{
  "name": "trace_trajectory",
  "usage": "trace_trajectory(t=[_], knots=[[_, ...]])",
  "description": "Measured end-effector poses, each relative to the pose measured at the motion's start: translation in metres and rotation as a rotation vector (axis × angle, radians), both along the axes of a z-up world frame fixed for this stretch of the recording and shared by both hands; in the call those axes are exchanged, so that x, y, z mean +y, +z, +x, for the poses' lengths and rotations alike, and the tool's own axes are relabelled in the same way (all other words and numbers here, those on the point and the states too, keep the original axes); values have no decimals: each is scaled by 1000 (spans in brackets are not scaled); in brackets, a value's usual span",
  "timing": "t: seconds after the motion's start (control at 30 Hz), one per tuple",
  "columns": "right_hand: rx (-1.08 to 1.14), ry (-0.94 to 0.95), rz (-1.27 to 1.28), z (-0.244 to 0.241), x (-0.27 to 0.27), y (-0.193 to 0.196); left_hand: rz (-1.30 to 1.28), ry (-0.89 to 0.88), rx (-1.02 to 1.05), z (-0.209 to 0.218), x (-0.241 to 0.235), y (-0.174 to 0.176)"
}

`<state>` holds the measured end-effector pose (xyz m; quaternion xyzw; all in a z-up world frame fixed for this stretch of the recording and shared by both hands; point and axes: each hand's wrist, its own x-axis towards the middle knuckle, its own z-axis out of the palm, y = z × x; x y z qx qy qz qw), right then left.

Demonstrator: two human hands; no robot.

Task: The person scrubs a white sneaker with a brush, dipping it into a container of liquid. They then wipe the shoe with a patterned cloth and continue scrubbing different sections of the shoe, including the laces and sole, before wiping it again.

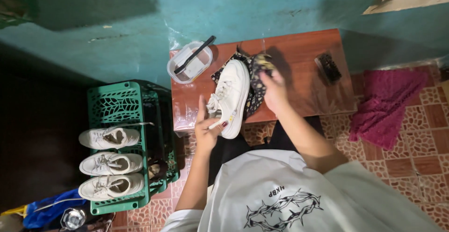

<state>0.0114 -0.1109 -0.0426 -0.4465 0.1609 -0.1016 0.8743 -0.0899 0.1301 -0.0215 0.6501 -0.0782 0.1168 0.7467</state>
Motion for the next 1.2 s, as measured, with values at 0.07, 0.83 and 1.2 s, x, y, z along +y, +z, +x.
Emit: trace_trajectory(t=[0.07, 0.83, 1.2], knots=[[-219, 62, -577, -4, 19, 15, 10, -8, -6, -4, -3, 7], [-509, 76, -1089, -77, 23, 26, 2, 181, -118, 22, -55, -6], [135, 73, 240, -51, -24, 16, -119, 178, 51, 15, -29, -27]])
